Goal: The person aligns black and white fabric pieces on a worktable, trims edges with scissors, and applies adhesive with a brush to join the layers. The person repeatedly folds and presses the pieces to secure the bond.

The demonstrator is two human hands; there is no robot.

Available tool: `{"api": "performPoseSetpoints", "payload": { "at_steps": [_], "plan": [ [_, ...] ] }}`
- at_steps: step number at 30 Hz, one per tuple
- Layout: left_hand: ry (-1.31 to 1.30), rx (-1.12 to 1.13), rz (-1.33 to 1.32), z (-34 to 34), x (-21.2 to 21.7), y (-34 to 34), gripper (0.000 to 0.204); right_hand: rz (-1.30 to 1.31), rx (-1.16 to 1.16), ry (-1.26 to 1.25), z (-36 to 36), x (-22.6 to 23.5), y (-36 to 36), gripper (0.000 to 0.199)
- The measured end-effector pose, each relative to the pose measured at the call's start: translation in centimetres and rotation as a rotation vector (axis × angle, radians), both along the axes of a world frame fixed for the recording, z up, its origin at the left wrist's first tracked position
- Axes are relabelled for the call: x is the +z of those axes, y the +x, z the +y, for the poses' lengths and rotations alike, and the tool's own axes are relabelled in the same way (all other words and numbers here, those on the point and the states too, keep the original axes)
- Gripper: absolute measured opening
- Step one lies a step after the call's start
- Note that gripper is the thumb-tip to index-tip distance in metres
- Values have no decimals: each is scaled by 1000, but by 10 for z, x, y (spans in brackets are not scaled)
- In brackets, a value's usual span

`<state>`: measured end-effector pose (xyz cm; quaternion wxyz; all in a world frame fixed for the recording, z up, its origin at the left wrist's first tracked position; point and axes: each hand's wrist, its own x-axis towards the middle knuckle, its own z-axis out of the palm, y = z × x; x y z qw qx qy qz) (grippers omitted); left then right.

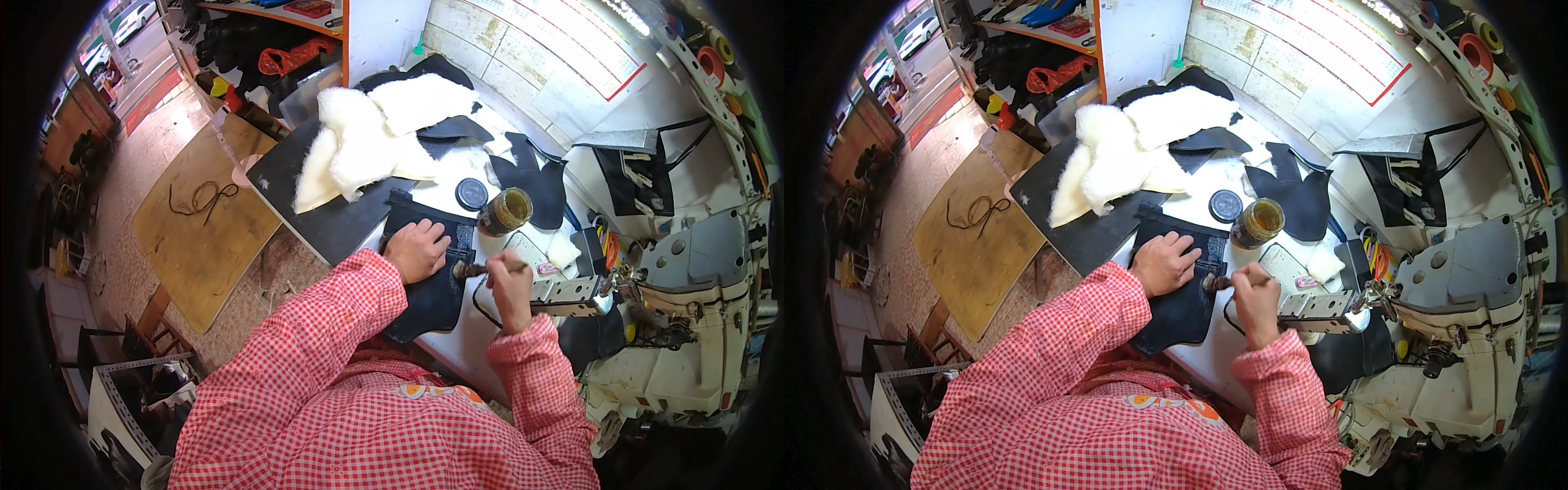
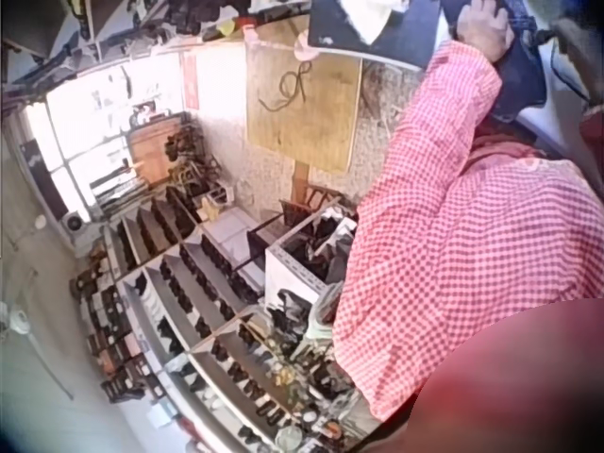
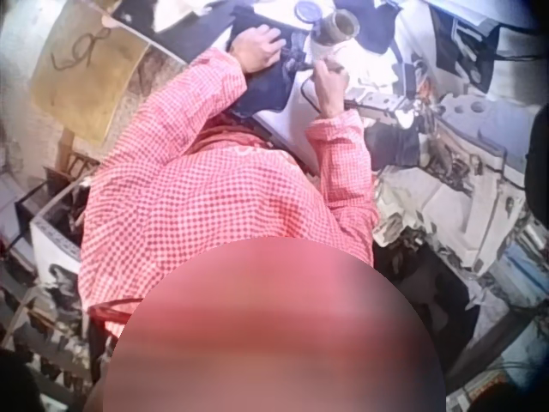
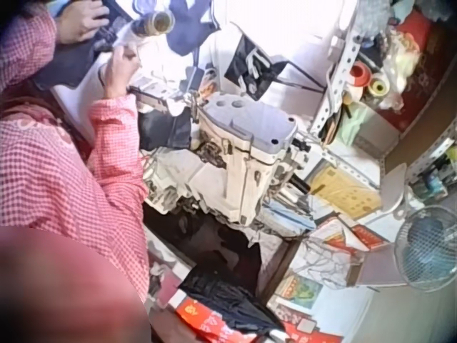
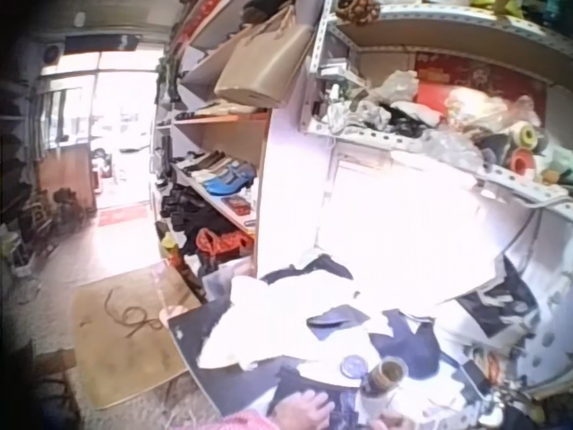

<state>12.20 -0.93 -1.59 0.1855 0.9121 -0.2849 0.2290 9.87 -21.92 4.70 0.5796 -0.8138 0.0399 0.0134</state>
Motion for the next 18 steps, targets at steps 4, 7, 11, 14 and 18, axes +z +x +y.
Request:
{"api": "performPoseSetpoints", "payload": {
  "at_steps": [4,7,11,14,18],
  "plan": [
    [21,15,15,0,0,-1,25,113,-40,79,-9,-2,-39,14],
    [15,15,4,-2,-1,0,26,160,-45,151,-13,2,-60,14],
    [4,15,-30,-2,-2,1,23,230,-4,139,-17,9,-48,16],
    [3,16,-38,-3,-3,1,23,87,-101,389,-11,1,-22,12],
    [8,21,-32,-2,-2,1,23,172,-256,457,-11,-19,-31,11]
  ]
}}
